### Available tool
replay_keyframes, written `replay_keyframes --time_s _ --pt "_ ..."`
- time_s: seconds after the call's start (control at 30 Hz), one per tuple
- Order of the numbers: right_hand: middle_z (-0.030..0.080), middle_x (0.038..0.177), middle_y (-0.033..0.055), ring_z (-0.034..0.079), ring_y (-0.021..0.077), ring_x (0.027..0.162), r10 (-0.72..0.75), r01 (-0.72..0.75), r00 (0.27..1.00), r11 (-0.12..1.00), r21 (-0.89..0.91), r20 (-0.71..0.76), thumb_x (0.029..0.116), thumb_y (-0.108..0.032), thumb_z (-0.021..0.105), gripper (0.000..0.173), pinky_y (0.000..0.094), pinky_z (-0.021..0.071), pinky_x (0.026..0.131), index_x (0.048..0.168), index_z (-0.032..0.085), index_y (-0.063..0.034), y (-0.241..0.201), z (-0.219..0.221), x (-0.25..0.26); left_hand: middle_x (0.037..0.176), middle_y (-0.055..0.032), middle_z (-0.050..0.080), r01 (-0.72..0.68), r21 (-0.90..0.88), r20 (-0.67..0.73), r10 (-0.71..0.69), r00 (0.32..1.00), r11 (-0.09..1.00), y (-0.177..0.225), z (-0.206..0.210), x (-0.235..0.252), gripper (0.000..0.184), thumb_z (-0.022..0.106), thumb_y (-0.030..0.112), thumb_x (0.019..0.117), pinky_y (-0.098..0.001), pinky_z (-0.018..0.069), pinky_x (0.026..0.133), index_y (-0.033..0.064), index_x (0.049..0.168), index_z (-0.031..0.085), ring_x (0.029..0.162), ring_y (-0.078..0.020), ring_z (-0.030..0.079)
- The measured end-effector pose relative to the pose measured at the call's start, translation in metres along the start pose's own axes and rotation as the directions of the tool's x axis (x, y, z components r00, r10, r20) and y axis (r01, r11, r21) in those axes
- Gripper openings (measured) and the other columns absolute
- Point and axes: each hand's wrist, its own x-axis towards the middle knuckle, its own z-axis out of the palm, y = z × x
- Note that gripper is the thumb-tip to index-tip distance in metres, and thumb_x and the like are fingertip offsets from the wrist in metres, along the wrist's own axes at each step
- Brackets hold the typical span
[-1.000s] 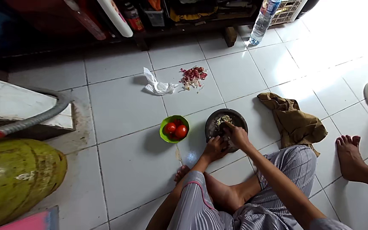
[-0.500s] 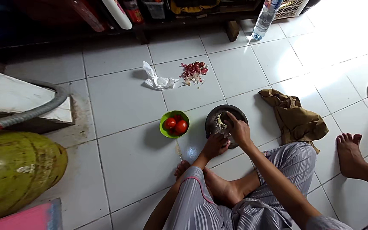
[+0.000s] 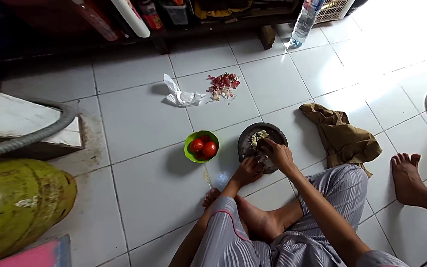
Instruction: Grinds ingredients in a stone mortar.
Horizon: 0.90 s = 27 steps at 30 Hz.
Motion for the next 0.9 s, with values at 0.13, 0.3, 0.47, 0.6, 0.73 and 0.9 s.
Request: replay_keyframes --time_s 0.13,0.3,0.47,0.6,0.73,0.9 --pt "0.074 0.113 0.0214 0.069 0.0421 0.107 0.001 0.000 1.000 0.999 0.044 -0.017 0.1078 -0.040 0.052 0.047 0.0594 0.0502 0.093 0.152 0.054 -0.0229 0.008 -0.001 -0.017 0.091 -0.0154 0.072 -0.040 0.048 -0.058 0.043 0.997 0.998 0.000 0.004 -0.008 0.022 0.060 0.021 0.0978 -0.0456 0.0552 0.084 0.0069 0.105 0.077 0.089 -0.0361 0.070" --pt "0.072 0.120 0.0197 0.067 0.0402 0.113 -0.119 0.117 0.986 0.993 0.026 0.115 0.1071 -0.040 0.052 0.046 0.0587 0.0483 0.098 0.149 0.056 -0.0220 0.028 0.005 -0.015 0.088 -0.0138 0.072 -0.122 0.166 -0.103 0.141 0.985 0.978 -0.005 0.009 -0.015 0.021 0.062 0.023 0.0973 -0.0415 0.0535 0.086 0.0134 0.106 0.079 0.087 -0.0327 0.069" --pt "0.071 0.119 0.0255 0.067 0.0465 0.109 -0.318 0.344 0.931 0.928 -0.139 0.182 0.1063 -0.032 0.053 0.042 0.0634 0.0484 0.093 0.147 0.060 -0.0247 0.020 0.013 -0.007 0.085 -0.0127 0.071 -0.103 0.199 -0.127 0.130 0.983 0.975 -0.004 0.012 -0.018 0.017 0.065 0.020 0.0952 -0.0403 0.0529 0.086 0.0119 0.101 0.078 0.083 -0.0313 0.068" --pt "0.069 0.114 0.0296 0.067 0.0486 0.103 -0.283 0.343 0.929 0.901 -0.266 0.239 0.1086 -0.032 0.050 0.041 0.0624 0.0487 0.087 0.149 0.057 -0.0248 0.010 0.001 0.007 0.087 -0.0126 0.072 -0.115 0.201 -0.111 0.140 0.984 0.973 -0.005 0.013 -0.020 0.024 0.060 0.025 0.0994 -0.0401 0.0538 0.085 0.0115 0.106 0.078 0.083 -0.0306 0.069" --pt "0.070 0.114 0.0282 0.067 0.0477 0.104 -0.292 0.340 0.929 0.915 -0.217 0.227 0.1074 -0.032 0.051 0.042 0.0625 0.0485 0.089 0.148 0.058 -0.0247 0.005 -0.004 -0.004 0.095 -0.0163 0.075 -0.042 0.127 0.002 0.042 0.999 0.991 0.010 -0.006 -0.011 0.026 0.058 0.019 0.1000 -0.0461 0.0558 0.085 0.0044 0.108 0.077 0.089 -0.0370 0.072" --pt "0.066 0.121 0.0316 0.066 0.0500 0.104 -0.238 0.310 0.939 0.898 -0.311 0.249 0.1086 -0.029 0.050 0.041 0.0630 0.0494 0.087 0.149 0.057 -0.0264 0.005 0.002 0.004 0.089 -0.0127 0.072 -0.103 0.186 -0.093 0.122 0.988 0.977 -0.004 0.011 -0.018 0.027 0.057 0.026 0.1009 -0.0404 0.0539 0.085 0.0083 0.106 0.077 0.084 -0.0310 0.069"
